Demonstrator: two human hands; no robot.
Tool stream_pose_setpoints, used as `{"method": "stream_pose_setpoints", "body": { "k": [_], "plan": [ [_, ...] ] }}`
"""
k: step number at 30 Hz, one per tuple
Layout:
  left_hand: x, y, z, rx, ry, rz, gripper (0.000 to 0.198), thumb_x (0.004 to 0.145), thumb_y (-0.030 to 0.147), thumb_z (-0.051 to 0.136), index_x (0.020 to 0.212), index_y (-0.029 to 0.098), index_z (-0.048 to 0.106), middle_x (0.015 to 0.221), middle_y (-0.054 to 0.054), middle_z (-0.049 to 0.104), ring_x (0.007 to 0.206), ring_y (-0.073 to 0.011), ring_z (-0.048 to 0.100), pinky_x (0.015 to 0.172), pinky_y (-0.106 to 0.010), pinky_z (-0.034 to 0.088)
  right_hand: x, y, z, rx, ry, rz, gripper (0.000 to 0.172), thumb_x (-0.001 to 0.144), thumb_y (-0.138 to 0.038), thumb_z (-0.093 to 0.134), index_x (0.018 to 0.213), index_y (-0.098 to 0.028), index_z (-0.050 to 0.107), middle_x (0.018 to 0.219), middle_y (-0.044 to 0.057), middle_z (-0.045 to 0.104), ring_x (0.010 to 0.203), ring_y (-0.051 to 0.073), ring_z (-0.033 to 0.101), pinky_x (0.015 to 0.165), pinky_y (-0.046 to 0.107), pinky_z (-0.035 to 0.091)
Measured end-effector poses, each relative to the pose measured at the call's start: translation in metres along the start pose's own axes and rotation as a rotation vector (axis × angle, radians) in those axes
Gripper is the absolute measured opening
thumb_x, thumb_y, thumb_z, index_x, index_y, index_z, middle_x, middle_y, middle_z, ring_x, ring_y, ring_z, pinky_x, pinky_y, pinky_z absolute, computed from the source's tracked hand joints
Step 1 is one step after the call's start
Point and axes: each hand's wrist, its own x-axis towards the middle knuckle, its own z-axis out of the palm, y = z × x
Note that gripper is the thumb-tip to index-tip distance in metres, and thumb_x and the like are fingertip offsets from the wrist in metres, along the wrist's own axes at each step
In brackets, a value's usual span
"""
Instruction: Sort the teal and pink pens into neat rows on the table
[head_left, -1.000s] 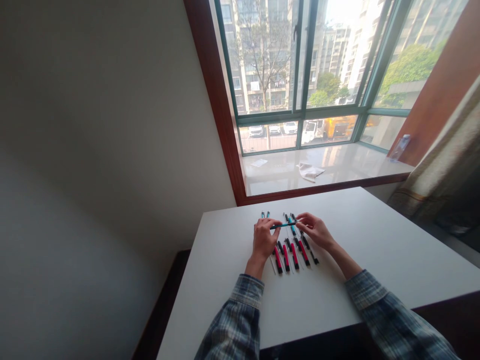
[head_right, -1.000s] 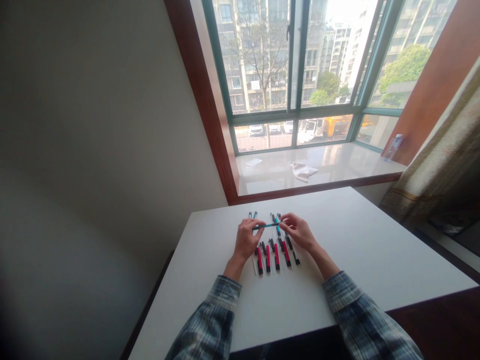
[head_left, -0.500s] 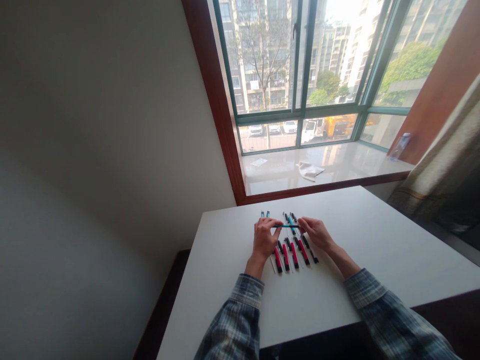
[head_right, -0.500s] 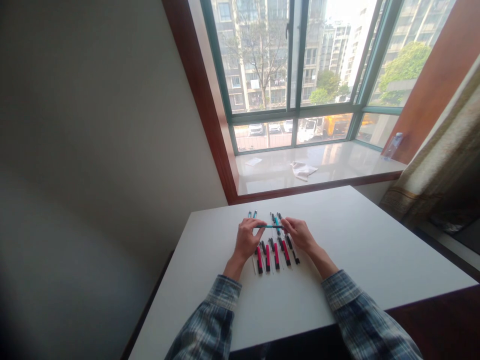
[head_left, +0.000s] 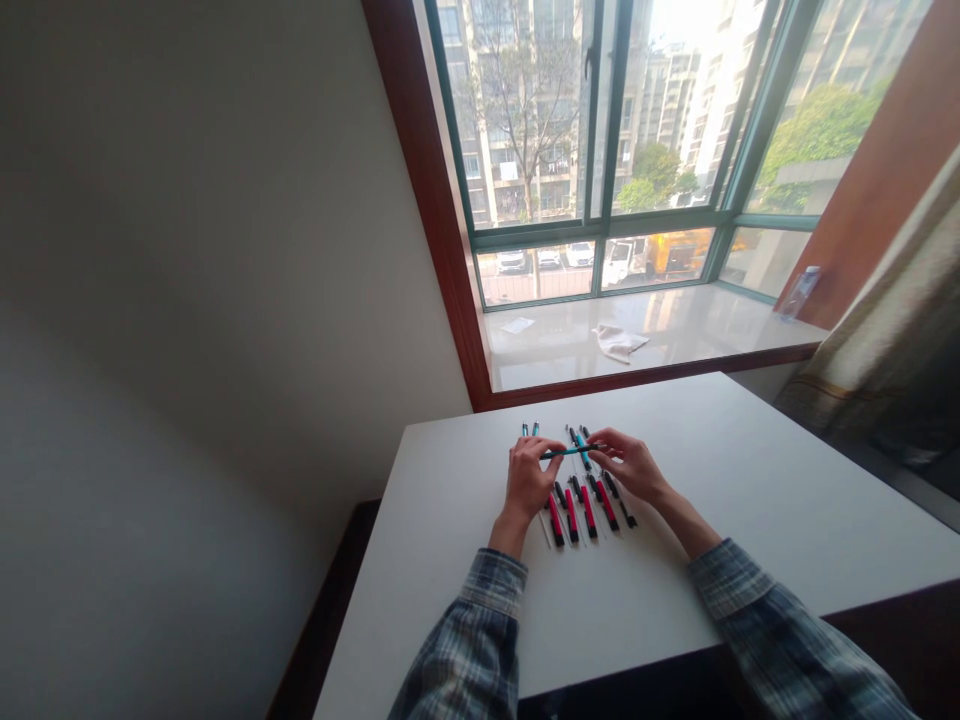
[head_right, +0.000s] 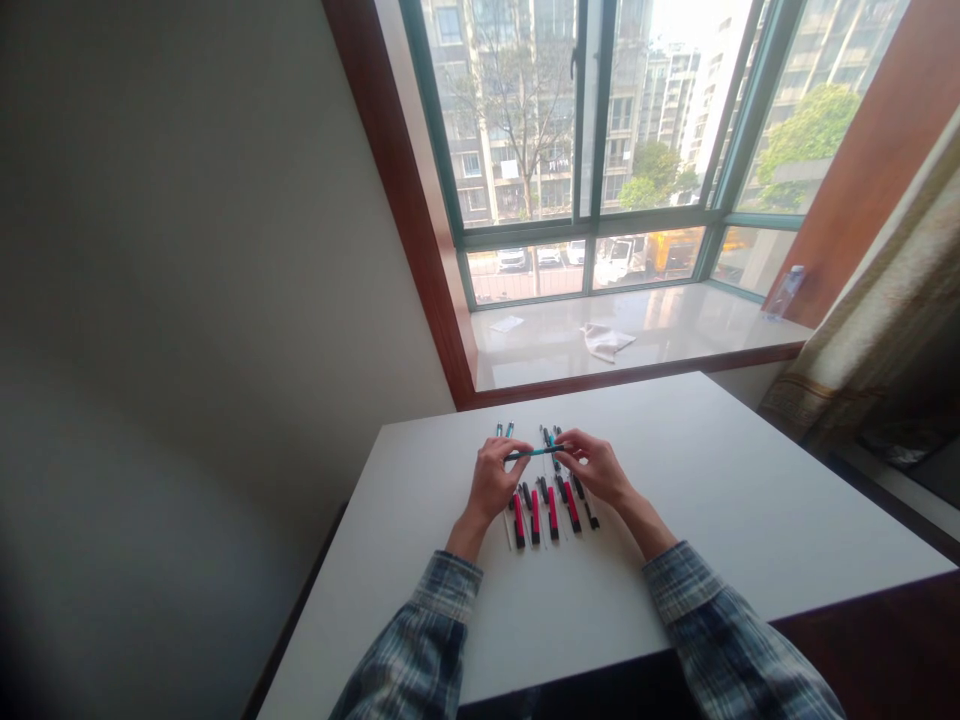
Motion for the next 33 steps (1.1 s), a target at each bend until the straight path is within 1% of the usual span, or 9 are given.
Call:
{"method": "stream_pose_setpoints", "body": {
  "k": [6, 8, 10, 13, 19, 24, 29, 31, 33],
  "plan": [
    [-0.0006, -0.0006, 0.0009, -0.006, -0.025, 0.016, 0.013, 0.091, 0.022, 0.067, 0.098, 0.029, 0.077, 0.100, -0.002, 0.076, 0.106, -0.0262, 0.062, 0.099, -0.046, 0.045, -0.0015, -0.0008, -0.0008, -0.152, 0.004, 0.031, 0.053, 0.098, -0.060, 0.049, 0.066, -0.020, 0.063, 0.061, 0.002, 0.064, 0.056, 0.016, 0.057, 0.056, 0.029, 0.047],
    [-0.0008, -0.0004, 0.0005, -0.008, -0.032, 0.018, 0.014, 0.091, 0.022, 0.067, 0.098, 0.028, 0.077, 0.101, -0.003, 0.076, 0.106, -0.0261, 0.062, 0.098, -0.046, 0.045, -0.0015, -0.0009, -0.0009, -0.127, -0.007, 0.033, 0.051, 0.097, -0.060, 0.049, 0.069, -0.020, 0.064, 0.062, 0.002, 0.065, 0.058, 0.017, 0.058, 0.057, 0.030, 0.049],
    [-0.0009, -0.0002, 0.0000, -0.014, -0.029, 0.012, 0.014, 0.091, 0.022, 0.067, 0.098, 0.028, 0.077, 0.100, -0.004, 0.076, 0.105, -0.0261, 0.062, 0.098, -0.045, 0.046, -0.0012, -0.0014, -0.0006, -0.049, -0.009, 0.023, 0.039, 0.092, -0.060, 0.059, 0.088, -0.022, 0.069, 0.070, 0.003, 0.069, 0.064, 0.019, 0.063, 0.061, 0.032, 0.053],
    [-0.0010, -0.0001, -0.0006, -0.033, -0.021, 0.000, 0.015, 0.091, 0.021, 0.066, 0.098, 0.028, 0.077, 0.100, -0.004, 0.076, 0.105, -0.0261, 0.062, 0.098, -0.046, 0.046, -0.0010, -0.0028, 0.0011, 0.055, -0.003, -0.011, 0.040, 0.085, -0.056, 0.071, 0.108, -0.025, 0.066, 0.084, 0.003, 0.073, 0.075, 0.022, 0.068, 0.069, 0.036, 0.059],
    [-0.0006, -0.0006, -0.0007, -0.029, -0.023, -0.007, 0.015, 0.091, 0.020, 0.066, 0.097, 0.028, 0.077, 0.100, -0.003, 0.076, 0.105, -0.0262, 0.061, 0.097, -0.045, 0.047, -0.0011, -0.0038, 0.0029, -0.027, 0.046, -0.046, 0.036, 0.088, -0.059, 0.065, 0.090, -0.024, 0.070, 0.082, 0.005, 0.073, 0.071, 0.022, 0.066, 0.069, 0.037, 0.056],
    [-0.0002, -0.0002, -0.0004, 0.003, -0.036, 0.021, 0.015, 0.090, 0.019, 0.068, 0.096, 0.029, 0.077, 0.100, -0.002, 0.075, 0.106, -0.0261, 0.061, 0.098, -0.045, 0.044, -0.0023, -0.0004, 0.0026, -0.199, 0.041, 0.019, 0.052, 0.093, -0.064, 0.054, 0.068, -0.020, 0.065, 0.058, 0.001, 0.063, 0.054, 0.016, 0.053, 0.055, 0.028, 0.043],
    [-0.0004, 0.0004, -0.0001, 0.027, -0.058, 0.044, 0.016, 0.090, 0.017, 0.068, 0.097, 0.029, 0.077, 0.101, -0.003, 0.075, 0.108, -0.0263, 0.061, 0.099, -0.046, 0.042, -0.0036, 0.0021, 0.0036, -0.266, -0.003, 0.071, 0.063, 0.099, -0.061, 0.045, 0.054, -0.018, 0.059, 0.048, 0.000, 0.054, 0.047, 0.013, 0.046, 0.053, 0.027, 0.036],
    [-0.0004, 0.0004, -0.0004, 0.028, -0.058, 0.043, 0.016, 0.091, 0.018, 0.068, 0.097, 0.029, 0.077, 0.102, -0.003, 0.075, 0.108, -0.0265, 0.061, 0.099, -0.046, 0.042, -0.0039, 0.0015, 0.0034, -0.265, 0.006, 0.067, 0.062, 0.099, -0.061, 0.045, 0.055, -0.019, 0.059, 0.048, 0.000, 0.053, 0.047, 0.013, 0.047, 0.053, 0.028, 0.037],
    [-0.0002, 0.0004, -0.0009, 0.021, -0.046, 0.031, 0.015, 0.091, 0.020, 0.068, 0.097, 0.029, 0.077, 0.101, -0.003, 0.076, 0.107, -0.0265, 0.061, 0.098, -0.046, 0.042, -0.0038, 0.0000, 0.0030, -0.228, 0.025, 0.034, 0.051, 0.096, -0.061, 0.052, 0.069, -0.020, 0.067, 0.056, 0.000, 0.061, 0.052, 0.015, 0.053, 0.055, 0.029, 0.042]
  ]
}}
